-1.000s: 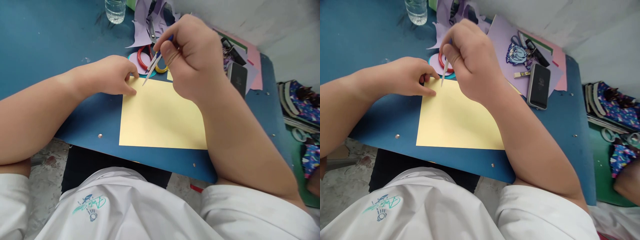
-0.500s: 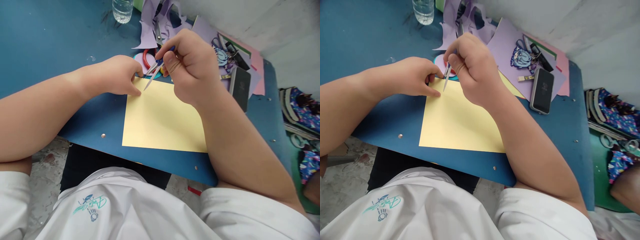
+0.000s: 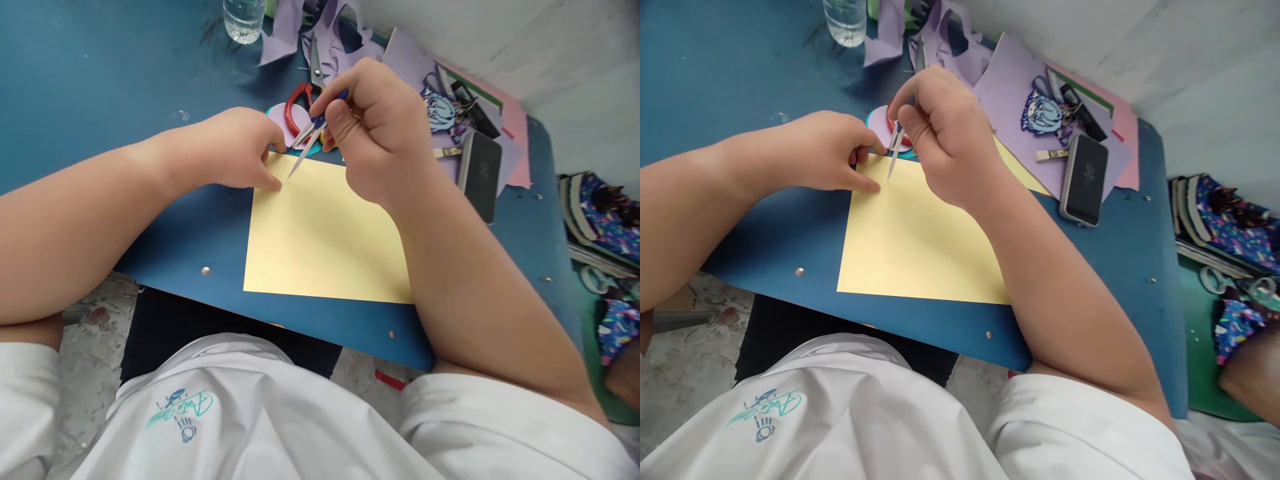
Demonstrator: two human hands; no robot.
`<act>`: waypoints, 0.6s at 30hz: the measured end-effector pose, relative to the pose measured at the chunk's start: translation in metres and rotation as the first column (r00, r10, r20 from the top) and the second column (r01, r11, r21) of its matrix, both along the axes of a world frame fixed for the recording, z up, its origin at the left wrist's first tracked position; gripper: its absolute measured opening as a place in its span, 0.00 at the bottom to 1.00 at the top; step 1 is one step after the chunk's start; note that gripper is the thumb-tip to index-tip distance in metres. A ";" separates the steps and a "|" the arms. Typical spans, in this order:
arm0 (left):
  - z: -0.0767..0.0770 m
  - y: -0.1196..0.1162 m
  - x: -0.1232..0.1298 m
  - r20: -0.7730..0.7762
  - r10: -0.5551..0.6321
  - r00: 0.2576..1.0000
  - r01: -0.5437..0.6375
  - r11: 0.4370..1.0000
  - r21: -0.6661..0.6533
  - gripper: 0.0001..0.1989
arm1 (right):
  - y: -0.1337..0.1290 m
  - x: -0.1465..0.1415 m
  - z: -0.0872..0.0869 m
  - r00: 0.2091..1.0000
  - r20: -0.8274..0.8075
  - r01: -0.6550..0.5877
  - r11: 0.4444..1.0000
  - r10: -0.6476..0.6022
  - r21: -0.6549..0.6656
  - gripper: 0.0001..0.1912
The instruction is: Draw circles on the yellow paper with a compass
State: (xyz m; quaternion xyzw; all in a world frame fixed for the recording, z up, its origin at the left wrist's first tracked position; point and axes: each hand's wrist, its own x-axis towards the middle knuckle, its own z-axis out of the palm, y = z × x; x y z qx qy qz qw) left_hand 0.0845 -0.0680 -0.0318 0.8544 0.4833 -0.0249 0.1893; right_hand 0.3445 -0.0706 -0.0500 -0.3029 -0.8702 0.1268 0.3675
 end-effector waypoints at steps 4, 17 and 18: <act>0.003 -0.003 0.000 -0.004 0.001 1.000 -0.001 1.000 0.001 0.43 | 0.000 -0.002 0.000 1.000 0.002 0.007 1.000 -0.006 -0.027 0.30; -0.009 0.001 -0.002 0.057 0.008 0.998 -0.010 0.999 0.038 0.45 | -0.002 -0.009 -0.001 0.996 -0.090 0.010 0.999 -0.014 -0.045 0.36; -0.011 0.001 -0.001 0.066 0.027 0.997 -0.030 0.998 0.056 0.44 | -0.003 -0.009 0.000 0.996 -0.085 0.019 0.998 -0.023 -0.056 0.36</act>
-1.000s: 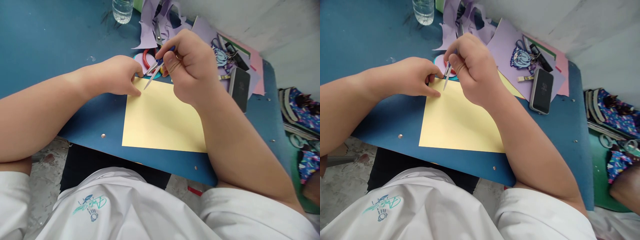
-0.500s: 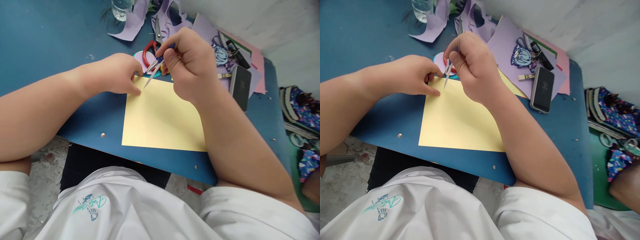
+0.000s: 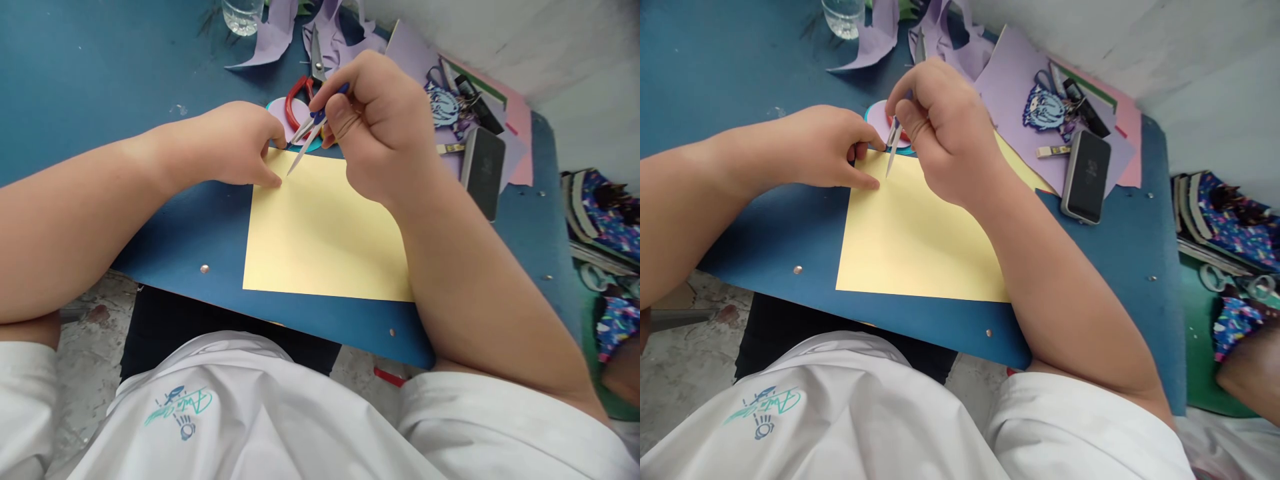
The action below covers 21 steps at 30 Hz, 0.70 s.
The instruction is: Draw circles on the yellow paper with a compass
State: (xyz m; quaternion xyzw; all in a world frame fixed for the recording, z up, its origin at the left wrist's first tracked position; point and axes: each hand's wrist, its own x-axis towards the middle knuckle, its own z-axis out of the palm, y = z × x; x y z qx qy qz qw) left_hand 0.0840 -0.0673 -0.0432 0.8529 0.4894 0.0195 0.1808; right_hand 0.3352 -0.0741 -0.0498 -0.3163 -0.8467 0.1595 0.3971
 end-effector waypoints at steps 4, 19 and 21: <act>-0.007 -0.001 0.003 -0.001 0.035 0.999 -0.035 0.999 0.024 0.41 | -0.004 0.000 0.003 0.998 0.049 0.039 0.999 -0.037 -0.029 0.36; 0.004 -0.002 0.000 -0.006 0.008 1.000 -0.008 1.000 -0.014 0.48 | 0.001 0.003 0.001 0.999 0.021 0.024 1.000 -0.024 0.000 0.29; 0.008 -0.002 0.000 -0.016 -0.018 1.000 0.017 0.999 -0.039 0.49 | -0.002 0.004 0.001 0.999 0.021 0.024 1.000 -0.024 -0.003 0.29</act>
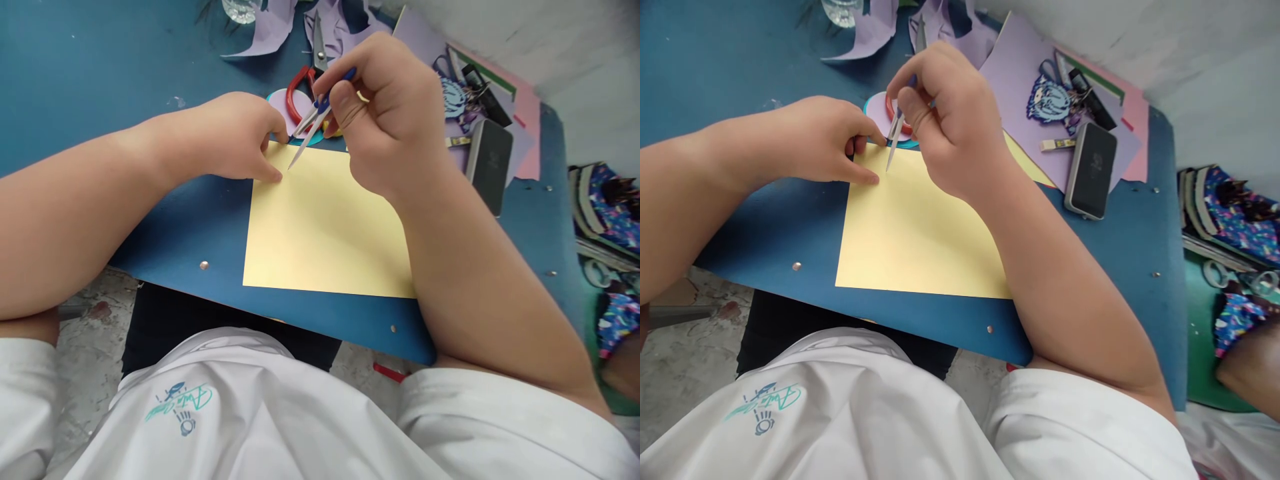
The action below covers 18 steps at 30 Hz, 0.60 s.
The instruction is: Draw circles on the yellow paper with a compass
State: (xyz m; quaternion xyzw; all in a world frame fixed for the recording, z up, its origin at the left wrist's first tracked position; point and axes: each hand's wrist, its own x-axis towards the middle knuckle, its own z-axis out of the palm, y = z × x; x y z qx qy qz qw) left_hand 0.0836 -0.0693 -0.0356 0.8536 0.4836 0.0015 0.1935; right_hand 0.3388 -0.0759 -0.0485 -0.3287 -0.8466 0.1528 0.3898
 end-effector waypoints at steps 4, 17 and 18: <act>0.012 -0.003 0.000 -0.044 -0.048 0.998 0.047 0.998 -0.030 0.44 | -0.006 -0.001 0.000 0.999 -0.039 -0.003 1.000 0.003 0.008 0.30; 0.025 -0.005 -0.007 -0.096 -0.013 0.995 0.009 0.999 -0.038 0.29 | -0.016 -0.008 0.001 0.987 -0.121 -0.111 0.994 0.109 -0.006 0.21; 0.027 -0.007 -0.007 -0.103 -0.005 0.995 0.001 0.999 -0.035 0.28 | -0.017 -0.008 0.002 0.988 -0.110 -0.113 0.993 0.109 -0.028 0.22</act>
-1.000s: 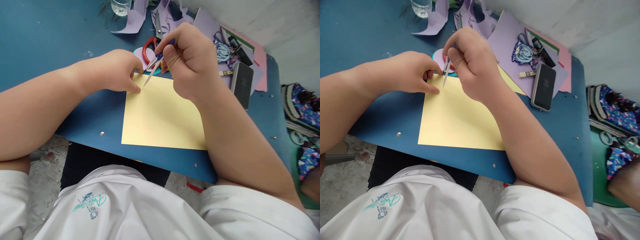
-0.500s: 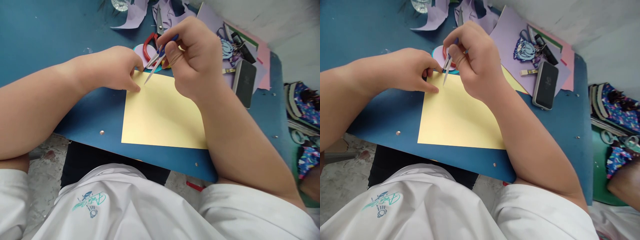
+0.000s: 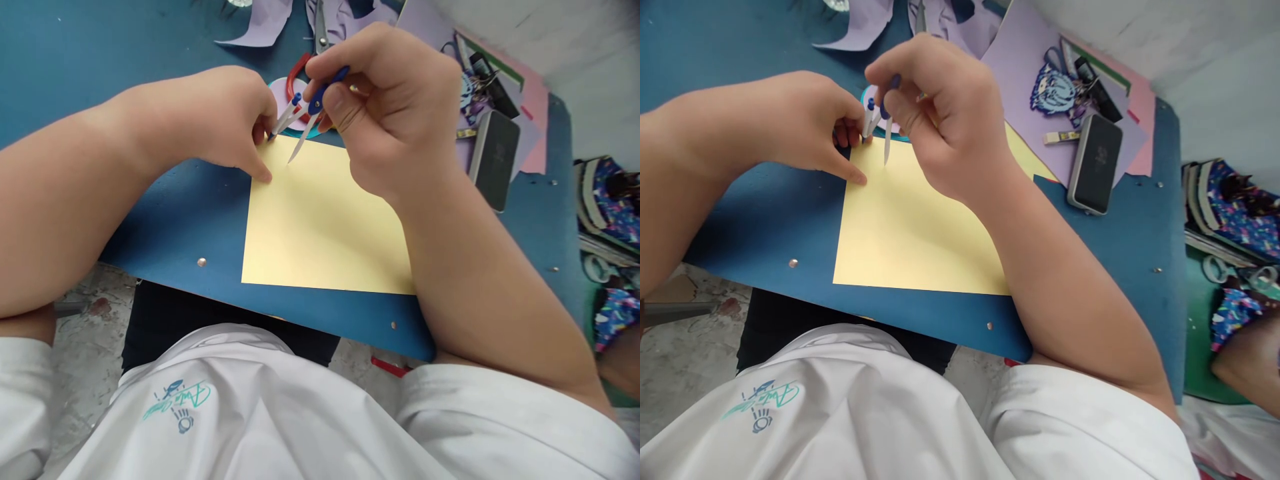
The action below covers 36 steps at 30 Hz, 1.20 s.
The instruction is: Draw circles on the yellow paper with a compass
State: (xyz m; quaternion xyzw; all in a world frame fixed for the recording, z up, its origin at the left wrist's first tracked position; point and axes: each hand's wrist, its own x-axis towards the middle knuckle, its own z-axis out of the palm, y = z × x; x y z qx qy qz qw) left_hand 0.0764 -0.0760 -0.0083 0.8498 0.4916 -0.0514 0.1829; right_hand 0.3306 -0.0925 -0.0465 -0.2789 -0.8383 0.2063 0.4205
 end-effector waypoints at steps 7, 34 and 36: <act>0.019 -0.010 0.004 -0.189 -0.114 0.975 0.104 0.993 -0.062 0.33 | 0.004 0.002 0.000 0.990 -0.051 -0.131 0.991 0.130 -0.017 0.18; -0.009 0.006 -0.005 -0.030 -0.076 0.997 0.076 0.997 -0.005 0.32 | 0.010 -0.003 -0.010 0.983 -0.105 -0.137 0.982 0.151 0.130 0.11; -0.007 0.004 -0.004 -0.039 -0.070 0.997 0.069 0.997 -0.018 0.32 | 0.009 -0.003 -0.008 0.982 -0.102 -0.145 0.982 0.158 0.123 0.10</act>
